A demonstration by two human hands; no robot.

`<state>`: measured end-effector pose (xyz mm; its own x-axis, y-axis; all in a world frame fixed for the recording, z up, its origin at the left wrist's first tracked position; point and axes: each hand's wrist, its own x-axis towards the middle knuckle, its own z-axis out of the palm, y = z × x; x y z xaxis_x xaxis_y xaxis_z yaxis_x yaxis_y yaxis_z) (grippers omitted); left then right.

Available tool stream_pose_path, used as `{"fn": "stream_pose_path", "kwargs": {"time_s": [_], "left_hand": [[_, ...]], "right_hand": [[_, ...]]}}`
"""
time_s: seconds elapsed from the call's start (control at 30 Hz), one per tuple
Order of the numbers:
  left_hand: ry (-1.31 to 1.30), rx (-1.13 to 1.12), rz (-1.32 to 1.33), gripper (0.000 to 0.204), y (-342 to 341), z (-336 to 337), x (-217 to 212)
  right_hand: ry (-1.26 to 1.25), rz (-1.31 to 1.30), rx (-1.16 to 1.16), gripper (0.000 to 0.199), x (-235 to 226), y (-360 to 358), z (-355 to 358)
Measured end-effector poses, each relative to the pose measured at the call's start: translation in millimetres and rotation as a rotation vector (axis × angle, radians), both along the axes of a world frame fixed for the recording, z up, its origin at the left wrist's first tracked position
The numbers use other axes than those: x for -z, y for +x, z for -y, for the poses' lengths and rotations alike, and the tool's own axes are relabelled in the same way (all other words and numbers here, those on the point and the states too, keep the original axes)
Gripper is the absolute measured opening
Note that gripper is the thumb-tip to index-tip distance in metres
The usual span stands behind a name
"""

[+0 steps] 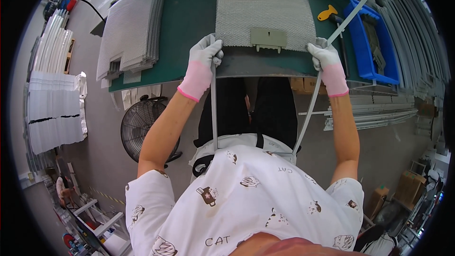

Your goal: Assembling metal frames onto mesh filter components using a drill and manual assembly.

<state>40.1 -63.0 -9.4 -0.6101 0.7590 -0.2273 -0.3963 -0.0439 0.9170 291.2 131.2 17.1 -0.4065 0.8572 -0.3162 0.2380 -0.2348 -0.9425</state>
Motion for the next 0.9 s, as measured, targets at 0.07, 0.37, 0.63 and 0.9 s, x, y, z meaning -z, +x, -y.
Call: {"fn": "stream_pose_path", "kwargs": {"time_s": [0.07, 0.37, 0.63, 0.9], "left_hand": [[-0.022, 0.038, 0.042, 0.016, -2, 0, -4], [-0.061, -0.011, 0.042, 0.013, -3, -5, 2], [-0.085, -0.025, -0.021, 0.013, 5, -4, -6], [-0.076, -0.022, -0.037, 0.016, 3, -3, -1]], "right_hand": [[0.007, -0.011, -0.002, 0.034, -8, 1, 6], [-0.162, -0.329, -0.099, 0.025, -23, -7, 9], [-0.388, -0.298, 0.0, 0.024, 11, -19, -6], [-0.293, -0.145, 0.005, 0.023, 16, -26, -6]]}}
